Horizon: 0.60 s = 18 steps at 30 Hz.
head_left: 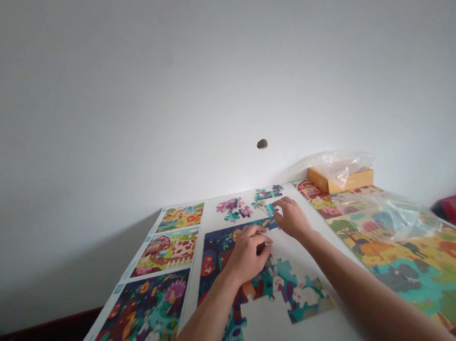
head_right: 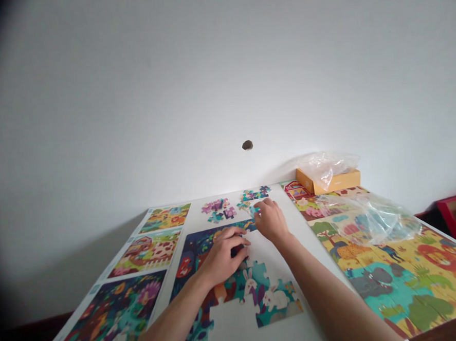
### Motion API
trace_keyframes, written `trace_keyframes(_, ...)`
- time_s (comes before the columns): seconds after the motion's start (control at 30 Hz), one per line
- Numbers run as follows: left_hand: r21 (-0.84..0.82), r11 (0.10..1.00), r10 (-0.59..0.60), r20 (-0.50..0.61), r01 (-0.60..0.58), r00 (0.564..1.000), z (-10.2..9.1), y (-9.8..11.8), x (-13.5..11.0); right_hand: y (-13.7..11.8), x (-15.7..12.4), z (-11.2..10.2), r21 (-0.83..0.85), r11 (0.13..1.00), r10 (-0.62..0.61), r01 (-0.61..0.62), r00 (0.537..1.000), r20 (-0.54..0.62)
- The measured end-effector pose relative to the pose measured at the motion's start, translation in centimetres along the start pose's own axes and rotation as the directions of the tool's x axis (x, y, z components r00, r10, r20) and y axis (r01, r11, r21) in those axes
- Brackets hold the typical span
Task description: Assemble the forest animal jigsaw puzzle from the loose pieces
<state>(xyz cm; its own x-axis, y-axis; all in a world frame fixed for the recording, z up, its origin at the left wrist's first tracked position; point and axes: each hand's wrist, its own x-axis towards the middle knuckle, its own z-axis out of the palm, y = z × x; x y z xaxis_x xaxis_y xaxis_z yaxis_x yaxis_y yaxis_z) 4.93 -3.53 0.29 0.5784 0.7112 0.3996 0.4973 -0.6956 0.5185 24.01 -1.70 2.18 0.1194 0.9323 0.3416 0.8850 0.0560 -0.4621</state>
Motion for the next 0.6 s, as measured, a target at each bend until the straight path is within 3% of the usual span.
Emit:
trace_keyframes(0.1,0.038,0.994,-0.092,-0.161,0.099,0.983,0.1,-0.8,0.3,1.8,0.9,2.4,-0.090,0.995,0.045,-0.041,0.998,0.044)
trace_keyframes(0.2,0.055,0.973,-0.204,-0.251,0.225,0.946,0.2,-1.6,0.5,2.6,0.7,3.3,-0.121,0.992,0.048,-0.039,0.997,0.067)
trace_keyframes(0.43,0.059,0.938,-0.309,-0.307,0.342,0.900,0.1,-2.4,1.0,2.4,1.2,3.0,-0.102,0.994,0.054,-0.046,0.995,0.080)
trace_keyframes(0.6,0.029,0.890,-0.415,-0.361,0.455,0.835,-0.2,-2.8,1.5,2.3,1.3,3.2,-0.070,0.996,0.061,-0.056,0.996,0.065)
